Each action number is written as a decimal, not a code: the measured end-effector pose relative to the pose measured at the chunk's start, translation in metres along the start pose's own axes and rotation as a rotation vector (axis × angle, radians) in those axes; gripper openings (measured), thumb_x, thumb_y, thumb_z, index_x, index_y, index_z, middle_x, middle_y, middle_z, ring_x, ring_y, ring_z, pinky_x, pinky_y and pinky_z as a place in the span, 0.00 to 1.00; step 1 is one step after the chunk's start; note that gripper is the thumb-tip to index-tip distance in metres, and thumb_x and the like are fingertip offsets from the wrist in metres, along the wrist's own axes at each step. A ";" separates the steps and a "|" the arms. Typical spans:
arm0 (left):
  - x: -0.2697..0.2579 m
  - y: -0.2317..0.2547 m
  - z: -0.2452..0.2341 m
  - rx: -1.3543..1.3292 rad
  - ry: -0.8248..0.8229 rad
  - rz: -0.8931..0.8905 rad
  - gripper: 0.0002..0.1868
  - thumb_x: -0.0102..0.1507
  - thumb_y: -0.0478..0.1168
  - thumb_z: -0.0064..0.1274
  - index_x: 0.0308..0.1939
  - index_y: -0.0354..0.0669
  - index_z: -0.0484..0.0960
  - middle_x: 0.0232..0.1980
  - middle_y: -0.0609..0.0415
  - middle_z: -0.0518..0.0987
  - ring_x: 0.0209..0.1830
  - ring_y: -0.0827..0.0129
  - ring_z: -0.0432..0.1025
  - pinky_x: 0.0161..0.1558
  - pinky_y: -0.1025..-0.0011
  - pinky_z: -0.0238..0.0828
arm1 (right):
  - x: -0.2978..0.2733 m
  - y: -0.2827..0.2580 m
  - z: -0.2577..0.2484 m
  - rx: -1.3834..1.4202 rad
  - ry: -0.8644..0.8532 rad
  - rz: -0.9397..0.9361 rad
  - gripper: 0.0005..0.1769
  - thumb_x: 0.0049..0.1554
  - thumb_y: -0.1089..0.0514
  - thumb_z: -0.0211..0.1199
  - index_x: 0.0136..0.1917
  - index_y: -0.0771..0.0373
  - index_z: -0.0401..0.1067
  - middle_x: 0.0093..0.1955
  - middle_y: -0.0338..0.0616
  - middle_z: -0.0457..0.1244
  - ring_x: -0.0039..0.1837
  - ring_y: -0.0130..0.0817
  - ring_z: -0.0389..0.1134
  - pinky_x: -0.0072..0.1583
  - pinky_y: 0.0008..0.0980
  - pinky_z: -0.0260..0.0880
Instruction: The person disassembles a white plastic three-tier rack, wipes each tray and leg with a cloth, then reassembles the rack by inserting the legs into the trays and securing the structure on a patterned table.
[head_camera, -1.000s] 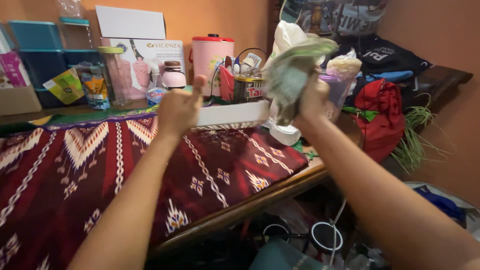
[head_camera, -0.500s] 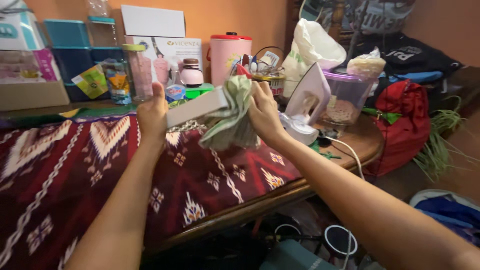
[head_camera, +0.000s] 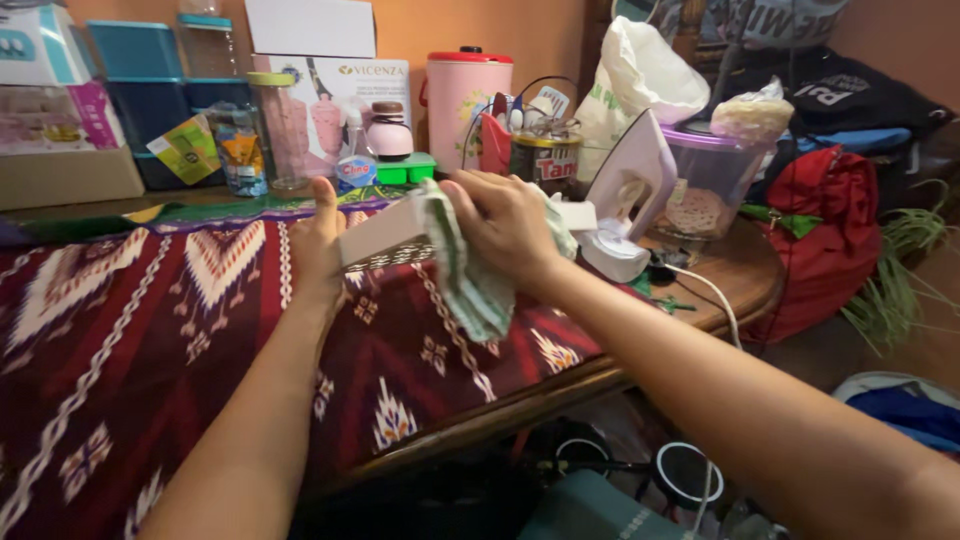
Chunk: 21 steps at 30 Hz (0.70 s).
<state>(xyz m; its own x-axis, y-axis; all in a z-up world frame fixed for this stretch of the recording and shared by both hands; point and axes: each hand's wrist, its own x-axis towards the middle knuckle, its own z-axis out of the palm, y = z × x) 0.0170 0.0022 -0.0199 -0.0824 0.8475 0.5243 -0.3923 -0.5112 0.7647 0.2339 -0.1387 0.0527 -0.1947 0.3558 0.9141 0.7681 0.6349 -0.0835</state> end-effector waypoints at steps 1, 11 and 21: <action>0.000 0.003 -0.003 0.013 0.016 0.014 0.38 0.67 0.69 0.48 0.13 0.54 0.55 0.16 0.67 0.57 0.16 0.79 0.52 0.23 0.71 0.47 | -0.001 0.004 -0.006 0.043 -0.006 0.033 0.20 0.68 0.46 0.53 0.46 0.63 0.76 0.41 0.53 0.67 0.45 0.52 0.70 0.46 0.42 0.67; -0.016 0.026 0.016 -0.008 0.123 -0.118 0.34 0.67 0.63 0.49 0.11 0.51 0.64 0.16 0.65 0.65 0.13 0.77 0.57 0.17 0.69 0.51 | 0.008 0.003 -0.020 -0.090 -0.038 0.245 0.25 0.64 0.39 0.53 0.43 0.57 0.81 0.31 0.55 0.65 0.35 0.51 0.70 0.40 0.48 0.66; -0.007 -0.004 -0.013 -0.363 -0.028 -0.101 0.35 0.71 0.64 0.43 0.15 0.54 0.57 0.16 0.65 0.57 0.14 0.76 0.53 0.19 0.73 0.50 | 0.005 0.012 -0.036 -0.042 -0.063 0.173 0.28 0.66 0.41 0.47 0.42 0.61 0.79 0.31 0.58 0.64 0.34 0.55 0.69 0.41 0.50 0.67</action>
<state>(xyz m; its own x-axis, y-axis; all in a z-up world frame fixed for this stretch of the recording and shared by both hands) 0.0074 0.0000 -0.0309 -0.0037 0.8844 0.4668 -0.6967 -0.3372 0.6332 0.2646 -0.1540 0.0704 -0.0944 0.5000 0.8609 0.8178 0.5320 -0.2193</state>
